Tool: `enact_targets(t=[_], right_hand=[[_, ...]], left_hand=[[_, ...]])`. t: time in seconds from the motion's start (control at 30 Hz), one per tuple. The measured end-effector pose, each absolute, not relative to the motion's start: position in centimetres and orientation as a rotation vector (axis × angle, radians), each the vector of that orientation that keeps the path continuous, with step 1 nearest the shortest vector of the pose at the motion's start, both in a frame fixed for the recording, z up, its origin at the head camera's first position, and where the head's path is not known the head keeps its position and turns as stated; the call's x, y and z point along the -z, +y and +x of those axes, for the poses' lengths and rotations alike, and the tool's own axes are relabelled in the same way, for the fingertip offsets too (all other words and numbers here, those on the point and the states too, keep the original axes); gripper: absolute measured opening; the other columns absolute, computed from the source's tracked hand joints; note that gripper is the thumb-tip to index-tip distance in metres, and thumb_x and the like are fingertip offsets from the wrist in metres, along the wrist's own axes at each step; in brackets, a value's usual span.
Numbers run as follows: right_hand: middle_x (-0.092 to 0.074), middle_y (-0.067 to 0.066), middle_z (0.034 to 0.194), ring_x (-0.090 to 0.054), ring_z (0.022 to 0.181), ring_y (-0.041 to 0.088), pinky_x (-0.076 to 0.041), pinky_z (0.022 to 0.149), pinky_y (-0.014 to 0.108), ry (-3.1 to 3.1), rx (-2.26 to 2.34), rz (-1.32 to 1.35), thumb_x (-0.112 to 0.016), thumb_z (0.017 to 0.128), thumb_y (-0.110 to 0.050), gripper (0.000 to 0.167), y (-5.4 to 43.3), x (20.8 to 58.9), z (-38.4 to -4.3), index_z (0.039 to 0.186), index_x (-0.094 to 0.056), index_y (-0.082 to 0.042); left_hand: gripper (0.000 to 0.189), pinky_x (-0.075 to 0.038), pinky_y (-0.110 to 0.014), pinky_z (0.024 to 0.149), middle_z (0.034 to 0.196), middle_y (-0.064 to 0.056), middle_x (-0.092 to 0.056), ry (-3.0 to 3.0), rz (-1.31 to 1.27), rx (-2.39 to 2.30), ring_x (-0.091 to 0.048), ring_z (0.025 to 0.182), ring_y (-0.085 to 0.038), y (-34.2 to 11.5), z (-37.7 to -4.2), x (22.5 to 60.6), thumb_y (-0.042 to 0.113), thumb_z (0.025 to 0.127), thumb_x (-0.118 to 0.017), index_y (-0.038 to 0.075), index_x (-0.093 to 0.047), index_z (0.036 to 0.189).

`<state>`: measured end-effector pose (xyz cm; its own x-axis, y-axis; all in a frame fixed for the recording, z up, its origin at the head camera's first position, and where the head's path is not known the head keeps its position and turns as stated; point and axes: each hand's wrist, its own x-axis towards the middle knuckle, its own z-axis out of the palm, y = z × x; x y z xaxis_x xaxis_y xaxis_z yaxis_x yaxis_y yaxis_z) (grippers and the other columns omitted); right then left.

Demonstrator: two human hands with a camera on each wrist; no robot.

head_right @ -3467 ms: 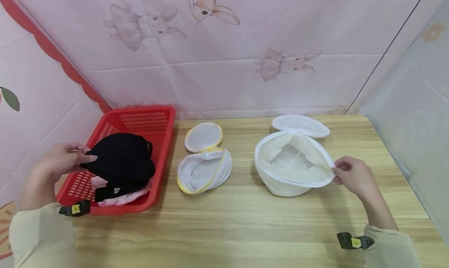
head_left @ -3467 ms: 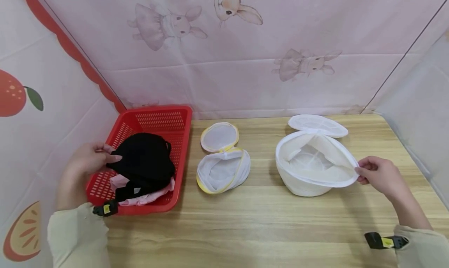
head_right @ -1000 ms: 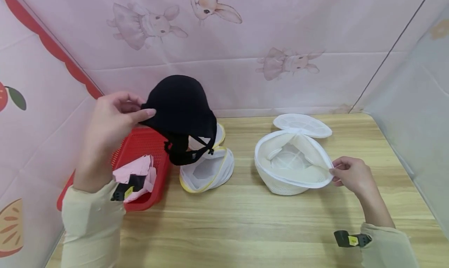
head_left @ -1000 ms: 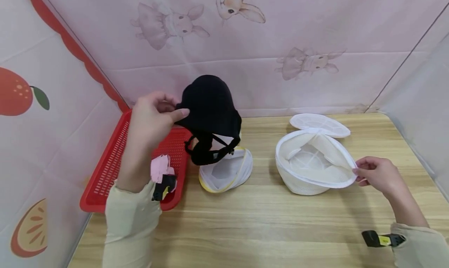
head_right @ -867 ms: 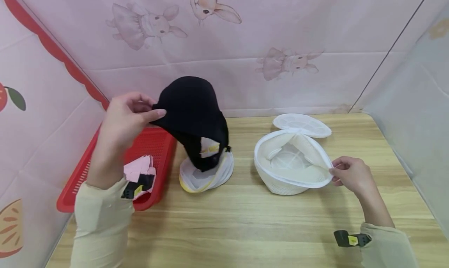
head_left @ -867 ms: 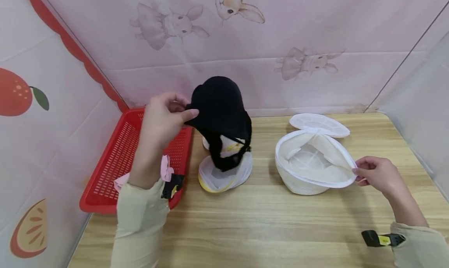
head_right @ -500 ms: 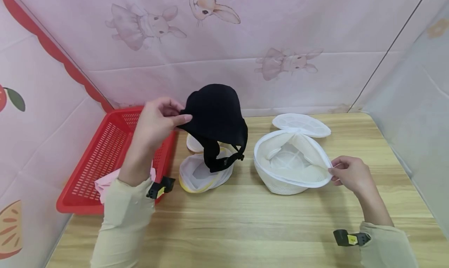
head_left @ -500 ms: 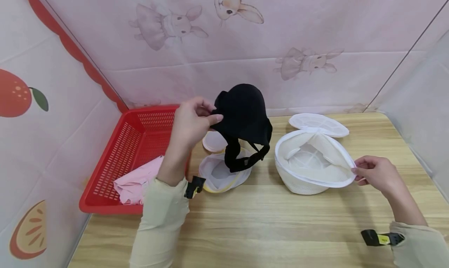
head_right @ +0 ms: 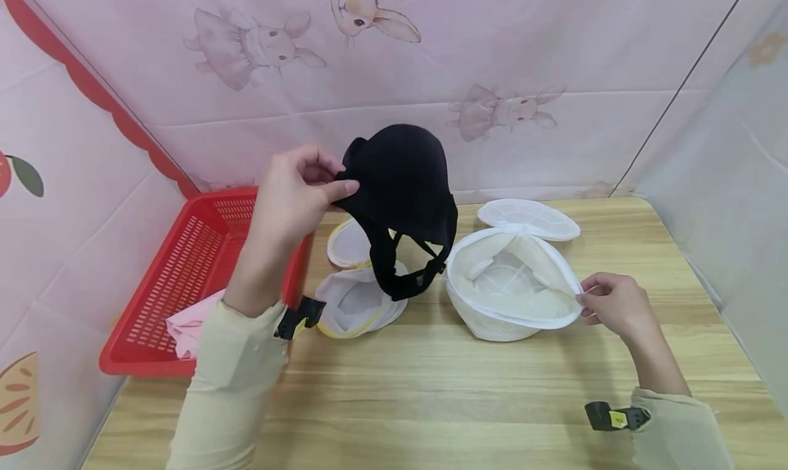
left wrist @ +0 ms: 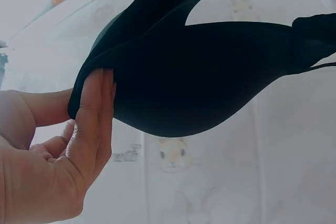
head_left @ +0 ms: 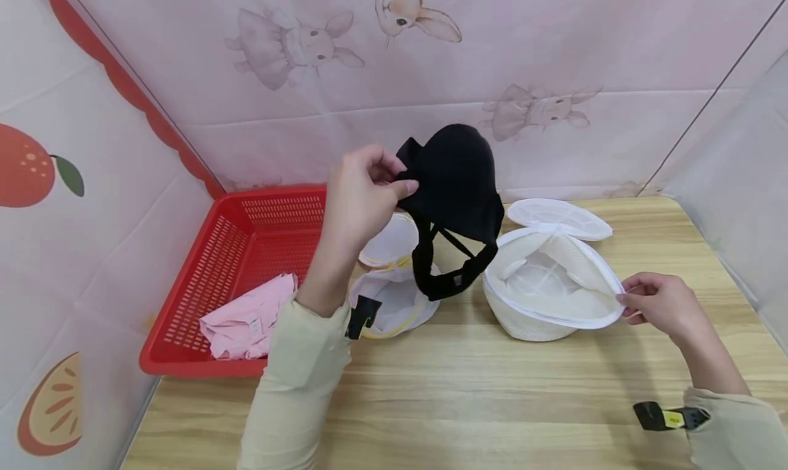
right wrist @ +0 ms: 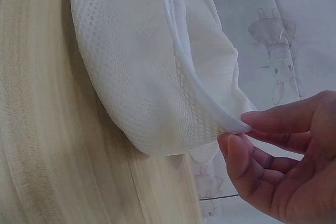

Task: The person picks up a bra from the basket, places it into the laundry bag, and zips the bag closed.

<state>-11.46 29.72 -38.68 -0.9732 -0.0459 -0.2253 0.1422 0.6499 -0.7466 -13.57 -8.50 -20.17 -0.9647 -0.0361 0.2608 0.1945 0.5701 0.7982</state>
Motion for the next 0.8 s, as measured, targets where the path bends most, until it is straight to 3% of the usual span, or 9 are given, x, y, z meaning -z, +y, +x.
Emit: enact_targets(t=[0.37, 0.8], right_hand=[[-0.059, 0.009, 0.075, -0.059, 0.061, 0.013, -0.054, 0.055, 0.029, 2.639, 1.246, 0.079, -0.056, 0.086, 0.001, 0.027, 29.7, 38.7, -11.5, 0.104, -0.049, 0.019], [-0.059, 0.008, 0.073, -0.058, 0.060, 0.013, -0.054, 0.055, 0.029, 2.629, 1.245, 0.075, -0.056, 0.086, 0.001, 0.026, 29.7, 38.7, -11.4, 0.103, -0.048, 0.020]], left_hand=[[0.014, -0.046, -0.020, 0.060, 0.073, -0.005, -0.064, -2.486, -0.246, 1.409, -0.057, 0.066, -0.013, -5.2, -13.4, 17.7, 0.005, 0.075, -0.074, 0.004, -0.060, 0.077], [0.014, -0.043, -0.012, 0.060, 0.070, 0.003, -0.062, -2.545, -0.423, 1.447, -0.057, 0.064, -0.005, 0.3, -13.5, 18.8, 0.007, 0.077, -0.073, 0.008, -0.059, 0.077]])
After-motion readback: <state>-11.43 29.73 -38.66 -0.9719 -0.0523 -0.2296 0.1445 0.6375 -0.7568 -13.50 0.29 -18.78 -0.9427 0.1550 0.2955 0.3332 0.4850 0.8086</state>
